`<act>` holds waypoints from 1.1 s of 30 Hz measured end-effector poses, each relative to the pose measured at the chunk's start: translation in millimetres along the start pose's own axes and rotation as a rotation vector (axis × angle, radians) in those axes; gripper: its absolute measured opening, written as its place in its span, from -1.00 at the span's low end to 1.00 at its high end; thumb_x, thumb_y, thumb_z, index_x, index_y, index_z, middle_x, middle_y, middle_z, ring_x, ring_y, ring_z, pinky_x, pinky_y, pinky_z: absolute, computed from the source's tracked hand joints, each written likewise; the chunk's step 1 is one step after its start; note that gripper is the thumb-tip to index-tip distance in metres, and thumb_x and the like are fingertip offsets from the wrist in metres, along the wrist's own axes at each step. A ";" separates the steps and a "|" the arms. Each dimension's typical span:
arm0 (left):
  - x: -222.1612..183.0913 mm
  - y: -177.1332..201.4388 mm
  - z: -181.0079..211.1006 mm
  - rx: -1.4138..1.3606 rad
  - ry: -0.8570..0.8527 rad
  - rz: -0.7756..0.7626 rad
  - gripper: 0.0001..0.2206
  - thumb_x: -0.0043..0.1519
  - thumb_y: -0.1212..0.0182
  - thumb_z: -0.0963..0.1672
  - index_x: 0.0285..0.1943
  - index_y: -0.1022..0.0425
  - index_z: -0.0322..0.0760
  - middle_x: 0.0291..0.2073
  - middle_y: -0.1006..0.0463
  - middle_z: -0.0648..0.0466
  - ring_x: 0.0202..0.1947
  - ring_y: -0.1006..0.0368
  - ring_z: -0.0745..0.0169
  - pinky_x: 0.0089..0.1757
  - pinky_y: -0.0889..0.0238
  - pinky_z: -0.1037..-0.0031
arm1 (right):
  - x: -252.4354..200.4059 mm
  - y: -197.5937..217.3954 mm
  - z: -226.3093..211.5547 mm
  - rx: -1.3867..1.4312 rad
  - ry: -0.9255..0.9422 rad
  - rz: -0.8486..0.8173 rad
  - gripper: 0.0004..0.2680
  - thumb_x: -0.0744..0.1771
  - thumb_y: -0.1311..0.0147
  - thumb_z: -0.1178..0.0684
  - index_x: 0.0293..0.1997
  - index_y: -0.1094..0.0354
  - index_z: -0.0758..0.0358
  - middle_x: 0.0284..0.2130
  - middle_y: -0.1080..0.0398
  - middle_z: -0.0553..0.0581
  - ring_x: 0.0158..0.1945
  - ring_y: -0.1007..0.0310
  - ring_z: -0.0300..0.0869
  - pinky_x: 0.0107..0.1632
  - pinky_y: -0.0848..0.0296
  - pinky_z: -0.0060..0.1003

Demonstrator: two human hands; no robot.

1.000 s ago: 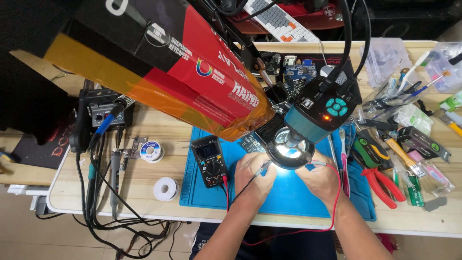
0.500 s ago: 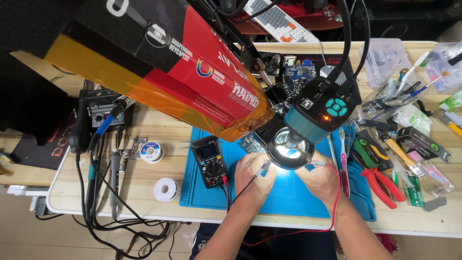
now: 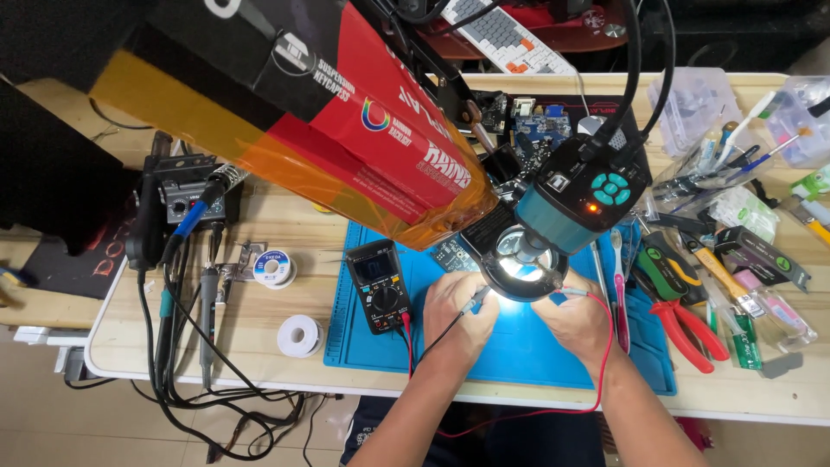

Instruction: Soldering electronic components onto a circuit board and testing connections with a multimeter under a digital microscope.

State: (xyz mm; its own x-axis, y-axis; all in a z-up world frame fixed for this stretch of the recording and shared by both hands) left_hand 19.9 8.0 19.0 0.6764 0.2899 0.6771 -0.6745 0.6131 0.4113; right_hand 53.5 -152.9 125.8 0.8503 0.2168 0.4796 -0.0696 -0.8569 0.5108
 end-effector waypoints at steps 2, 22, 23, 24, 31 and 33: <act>2.5 2.0 1.4 -0.007 -0.006 0.001 -0.87 0.03 -0.32 -0.16 -0.25 -0.64 -0.09 -0.37 -0.67 0.17 -0.09 -0.68 0.15 -0.08 -0.52 0.29 | -4.7 -4.6 13.9 -0.028 -0.015 0.010 -0.90 0.23 -0.35 0.33 -0.38 -0.55 0.25 -0.58 -0.46 0.16 -0.45 -0.45 0.04 -0.18 -0.59 -0.12; -2.0 -3.6 -2.0 -0.003 0.016 0.004 -0.88 0.07 -0.34 -0.15 -0.22 -0.65 -0.08 -0.40 -0.66 0.19 -0.06 -0.69 0.17 -0.05 -0.51 0.31 | -39.9 -15.5 114.6 -0.131 0.182 0.016 -0.90 0.26 -0.36 0.38 -0.36 -0.53 0.37 -0.53 -0.48 0.20 -0.43 -0.43 0.04 -0.13 -0.59 -0.08; -4.0 -3.9 -3.3 -0.006 0.032 -0.020 -0.87 0.08 -0.34 -0.15 -0.21 -0.65 -0.08 -0.40 -0.67 0.18 -0.04 -0.69 0.15 -0.01 -0.51 0.27 | -40.8 -15.2 111.4 -0.162 0.309 0.036 -0.90 0.30 -0.33 0.39 -0.36 -0.52 0.38 -0.51 -0.47 0.19 -0.41 -0.41 0.04 -0.10 -0.59 -0.08; -1.9 -5.3 -3.2 -0.003 0.036 -0.020 -0.87 0.08 -0.34 -0.15 -0.21 -0.65 -0.08 -0.40 -0.67 0.18 -0.04 -0.69 0.15 -0.01 -0.51 0.27 | -38.4 -12.3 109.8 -0.160 0.308 0.032 -0.90 0.30 -0.33 0.39 -0.36 -0.52 0.38 -0.51 -0.47 0.19 -0.41 -0.41 0.04 -0.10 -0.59 -0.08; 0.2 11.9 10.1 -0.119 0.147 -0.141 -0.86 0.19 -0.27 -0.15 -0.12 -0.67 -0.12 -0.25 -0.72 0.12 -0.03 -0.64 0.06 0.20 -0.39 0.13 | -43.8 1.5 83.1 -0.133 -0.011 0.017 -0.81 0.36 -0.10 0.27 -0.41 -0.13 0.24 -0.50 -0.11 -0.01 -0.38 -0.05 -0.16 -0.25 -0.16 -0.16; 7.1 26.0 25.7 -0.167 0.213 -0.245 -0.82 0.23 -0.15 -0.14 -0.11 -0.66 -0.18 -0.14 -0.74 0.10 -0.04 -0.59 0.00 0.29 -0.26 0.07 | -43.3 9.4 70.9 -0.137 -0.073 0.024 -0.78 0.37 -0.05 0.24 -0.42 -0.04 0.20 -0.49 -0.02 -0.05 -0.37 0.03 -0.20 -0.28 -0.06 -0.17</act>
State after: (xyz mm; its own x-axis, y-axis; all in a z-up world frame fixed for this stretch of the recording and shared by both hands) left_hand -0.4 7.1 50.2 0.8701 0.2553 0.4215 -0.4392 0.7897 0.4284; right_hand 53.0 -203.5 59.2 0.8830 0.1577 0.4421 -0.1567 -0.7888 0.5943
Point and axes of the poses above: each hand's wrist, its own x-axis towards the middle knuckle, its own y-axis out of the back of the hand, z = x × y, the point moved 3 cm from there along x, towards the middle knuckle
